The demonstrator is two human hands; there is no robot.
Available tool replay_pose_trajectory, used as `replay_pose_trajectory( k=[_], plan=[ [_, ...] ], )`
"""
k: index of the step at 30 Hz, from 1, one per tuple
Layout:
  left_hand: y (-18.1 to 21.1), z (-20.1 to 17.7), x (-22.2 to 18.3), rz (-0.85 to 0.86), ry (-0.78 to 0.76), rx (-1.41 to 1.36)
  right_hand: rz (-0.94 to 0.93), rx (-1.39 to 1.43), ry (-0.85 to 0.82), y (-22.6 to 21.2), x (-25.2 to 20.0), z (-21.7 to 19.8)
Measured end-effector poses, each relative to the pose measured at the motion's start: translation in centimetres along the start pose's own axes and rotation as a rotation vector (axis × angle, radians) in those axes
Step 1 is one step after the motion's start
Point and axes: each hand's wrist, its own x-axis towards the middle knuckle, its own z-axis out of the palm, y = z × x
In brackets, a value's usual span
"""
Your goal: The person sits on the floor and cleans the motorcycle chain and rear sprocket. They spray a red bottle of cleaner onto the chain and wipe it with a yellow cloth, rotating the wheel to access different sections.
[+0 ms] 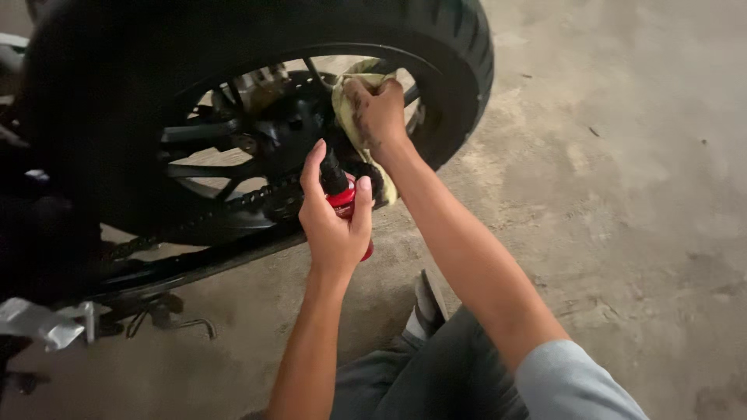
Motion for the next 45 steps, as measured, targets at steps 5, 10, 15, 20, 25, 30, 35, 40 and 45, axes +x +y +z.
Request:
replay_pose_trajectory(
  k=[5, 10, 15, 20, 25, 30, 35, 40, 45],
  plan=[
    [0.0, -0.9, -0.3, -0.04, 0.013, 0.013, -0.388, -0.423, -0.091, 0.0, 0.5, 1.1],
    [0.1, -1.4, -0.4, 0.171, 0.062, 0.133, -0.522, -0.651, -0.159, -1.0, -0.7, 3.1],
    [-0.2, -2.4, -0.9, -0.012, 0.041, 0.034, -0.725, -0.53, -0.624, -2.2, -1.9, 0.2],
    [-1.0, -3.6, -2.0, 0.002, 0.078, -0.024, -0.498, -0.414, -0.752, -1.6, -2.4, -2.7],
    [-1.9, -4.8, -2.7, 0.1, 0.078, -0.039, -0.172, -0.476, -0.575, 2.3, -1.2, -6.1],
    [-1.9, -4.5, -2.8, 0.113, 0.073, -0.054, -0.356, -0.23, -0.283, 6.6, -2.0, -6.3],
    [-1.8, -5.0, -2.7, 0.1, 0.05, -0.055, -0.335, -0.307, 0.124, 4.9, -2.0, -4.8],
    [-1.6, -5.1, -2.1, 0.049, 0.038, -0.068, -0.253, -0.311, 0.052, 4.1, -1.9, -4.6],
    [-0.8, -4.7, -2.3, 0.063, 0.059, -0.011, 0.022, 0.212, -0.129, 3.5, -2.8, -3.9]
  ],
)
